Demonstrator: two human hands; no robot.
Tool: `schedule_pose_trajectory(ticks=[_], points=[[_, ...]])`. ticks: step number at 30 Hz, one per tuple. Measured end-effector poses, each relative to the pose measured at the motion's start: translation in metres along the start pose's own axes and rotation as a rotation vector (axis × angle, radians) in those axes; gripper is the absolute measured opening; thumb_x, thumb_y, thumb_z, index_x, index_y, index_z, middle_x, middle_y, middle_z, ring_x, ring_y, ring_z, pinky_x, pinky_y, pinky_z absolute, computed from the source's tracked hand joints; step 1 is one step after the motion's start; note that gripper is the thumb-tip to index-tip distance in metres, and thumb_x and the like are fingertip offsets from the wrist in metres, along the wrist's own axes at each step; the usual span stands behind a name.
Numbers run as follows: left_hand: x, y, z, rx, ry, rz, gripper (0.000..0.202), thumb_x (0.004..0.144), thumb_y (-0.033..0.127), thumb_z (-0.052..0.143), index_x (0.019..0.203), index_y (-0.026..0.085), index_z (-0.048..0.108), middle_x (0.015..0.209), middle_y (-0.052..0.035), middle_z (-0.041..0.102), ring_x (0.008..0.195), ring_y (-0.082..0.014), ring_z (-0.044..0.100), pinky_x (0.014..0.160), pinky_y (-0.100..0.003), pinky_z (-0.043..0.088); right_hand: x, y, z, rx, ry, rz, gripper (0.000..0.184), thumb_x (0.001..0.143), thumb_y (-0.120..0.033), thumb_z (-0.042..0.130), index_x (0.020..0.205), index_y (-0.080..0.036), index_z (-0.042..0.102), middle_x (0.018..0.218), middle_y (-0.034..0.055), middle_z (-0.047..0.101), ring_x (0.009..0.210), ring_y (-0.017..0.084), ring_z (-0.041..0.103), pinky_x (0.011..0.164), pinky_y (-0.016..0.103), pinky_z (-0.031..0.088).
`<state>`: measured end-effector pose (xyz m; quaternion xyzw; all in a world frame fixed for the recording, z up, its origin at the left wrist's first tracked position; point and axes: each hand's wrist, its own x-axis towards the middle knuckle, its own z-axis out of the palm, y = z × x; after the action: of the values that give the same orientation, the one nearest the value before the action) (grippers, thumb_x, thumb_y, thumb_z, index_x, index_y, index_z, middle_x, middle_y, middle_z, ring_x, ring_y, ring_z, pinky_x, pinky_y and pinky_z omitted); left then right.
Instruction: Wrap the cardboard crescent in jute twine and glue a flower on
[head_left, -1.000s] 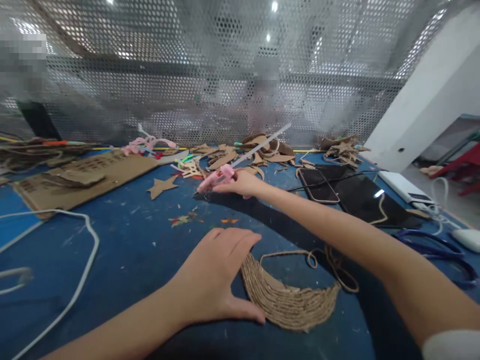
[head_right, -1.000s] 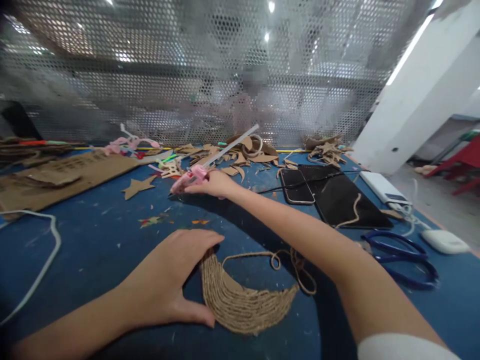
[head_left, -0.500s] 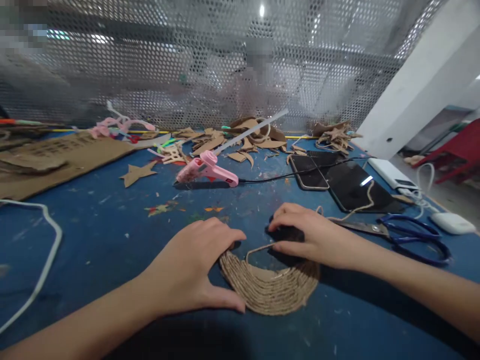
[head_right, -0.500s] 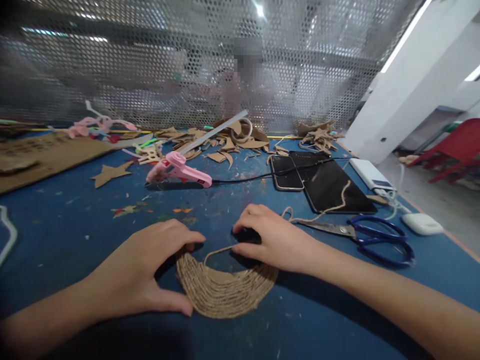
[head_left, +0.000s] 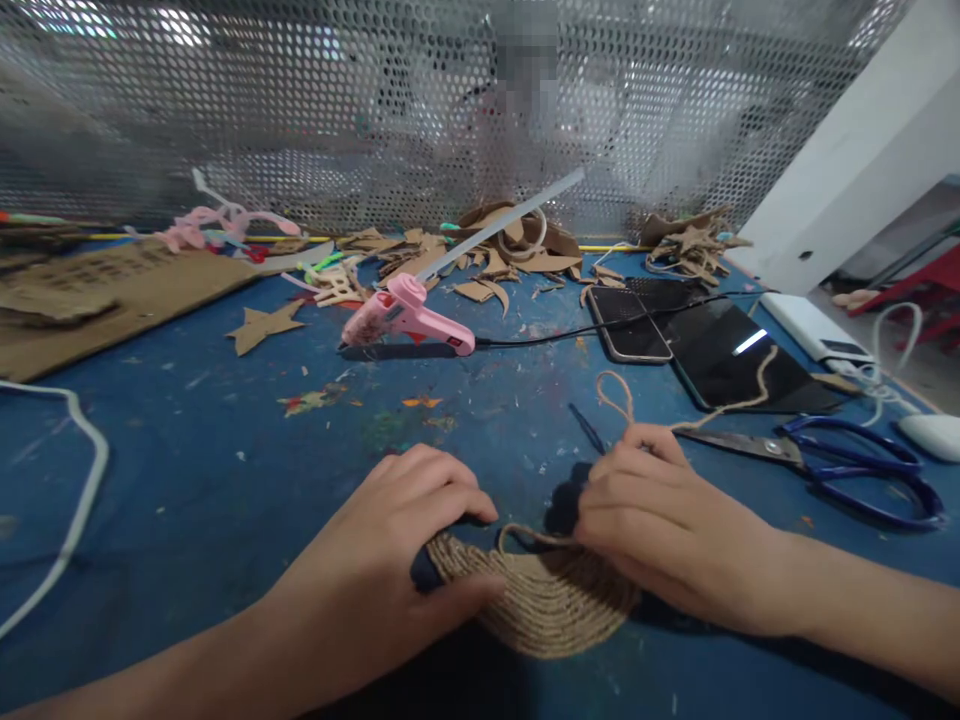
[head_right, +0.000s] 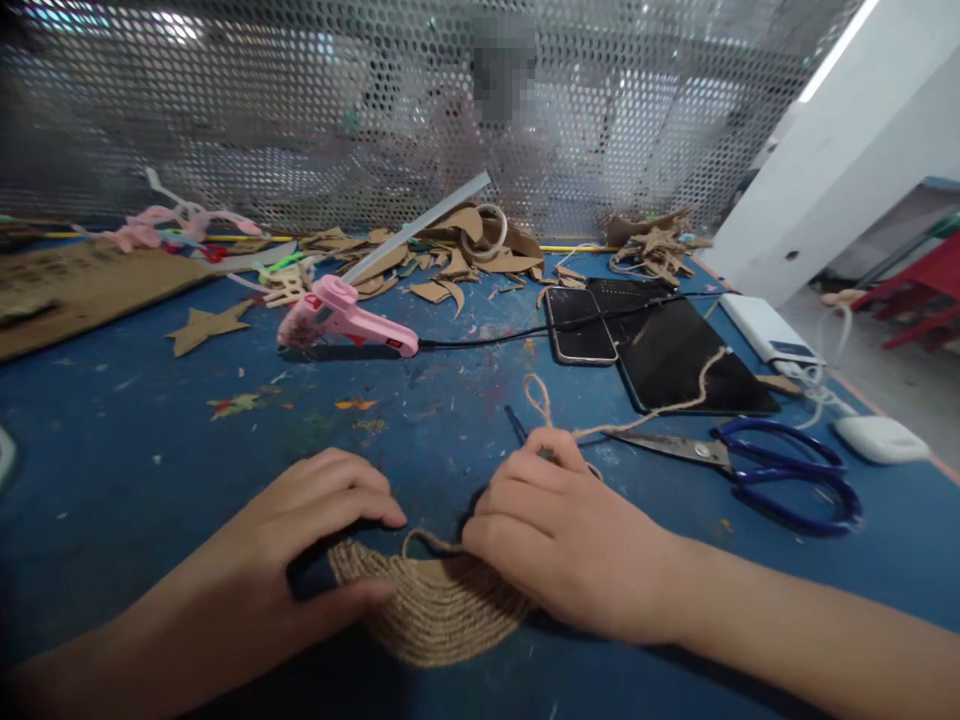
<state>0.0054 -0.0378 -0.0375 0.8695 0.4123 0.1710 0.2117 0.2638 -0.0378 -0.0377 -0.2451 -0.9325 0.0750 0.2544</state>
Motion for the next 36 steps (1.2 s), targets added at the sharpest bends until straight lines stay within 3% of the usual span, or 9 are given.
schedule_pose_trajectory(ticks=[6, 12, 17, 24, 30, 36], points=[[0.004, 0.001, 0.000, -0.008, -0.061, 0.034, 0.018, 0.083, 0.029, 0.067, 0.101, 0.032, 0.068, 0.096, 0.0021, 0.065, 0.094, -0.0185, 0.054, 0.083, -0.031, 0.039, -0.011, 0.003, 0.006, 0.048, 0.025, -0.015, 0.021, 0.099, -0.015, 0.040, 0.094, -0.018, 0.060, 0.086, -0.0006, 0.068, 0.085, 0.012, 0.054, 0.083, 0.031, 0.033], [0.008, -0.001, -0.004, -0.021, -0.162, 0.043, 0.023, 0.083, 0.031, 0.068, 0.105, 0.037, 0.067, 0.099, 0.0037, 0.064, 0.095, -0.0178, 0.054, 0.082, -0.031, 0.039, -0.014, 0.003, 0.006, 0.031, 0.014, -0.024, 0.031, 0.102, -0.016, 0.032, 0.093, -0.019, 0.061, 0.086, -0.0005, 0.069, 0.086, 0.012, 0.055, 0.088, 0.033, 0.031], [0.009, -0.004, -0.002, -0.048, -0.155, 0.035, 0.019, 0.082, 0.031, 0.068, 0.100, 0.037, 0.068, 0.098, 0.0041, 0.063, 0.096, -0.0182, 0.054, 0.084, -0.031, 0.038, -0.010, 0.004, 0.005, 0.010, -0.017, -0.052, 0.039, 0.103, -0.017, 0.026, 0.092, -0.019, 0.063, 0.084, -0.0004, 0.070, 0.085, 0.012, 0.056, 0.088, 0.032, 0.032], [0.010, -0.007, -0.001, -0.072, -0.184, -0.002, 0.013, 0.083, 0.036, 0.066, 0.096, 0.036, 0.068, 0.094, 0.0041, 0.061, 0.091, -0.0170, 0.054, 0.081, -0.030, 0.039, -0.010, 0.003, 0.003, -0.016, -0.029, -0.041, 0.038, 0.103, -0.017, 0.027, 0.092, -0.020, 0.063, 0.086, -0.0008, 0.070, 0.087, 0.012, 0.057, 0.087, 0.033, 0.033], [0.007, -0.007, 0.002, -0.089, -0.125, -0.045, 0.015, 0.082, 0.038, 0.067, 0.096, 0.036, 0.071, 0.109, 0.0006, 0.058, 0.103, -0.0211, 0.051, 0.089, -0.032, 0.042, -0.016, 0.004, 0.003, 0.024, -0.031, -0.025, 0.029, 0.099, -0.014, 0.034, 0.097, -0.019, 0.062, 0.090, 0.0010, 0.068, 0.089, 0.014, 0.057, 0.086, 0.036, 0.035], [0.007, -0.006, 0.001, -0.101, -0.146, -0.067, 0.009, 0.081, 0.033, 0.068, 0.089, 0.035, 0.071, 0.116, 0.0012, 0.054, 0.107, -0.0218, 0.048, 0.094, -0.034, 0.040, -0.020, 0.005, 0.007, 0.045, -0.023, -0.009, 0.019, 0.094, -0.012, 0.046, 0.107, -0.018, 0.058, 0.086, 0.0023, 0.066, 0.086, 0.016, 0.055, 0.086, 0.035, 0.035]])
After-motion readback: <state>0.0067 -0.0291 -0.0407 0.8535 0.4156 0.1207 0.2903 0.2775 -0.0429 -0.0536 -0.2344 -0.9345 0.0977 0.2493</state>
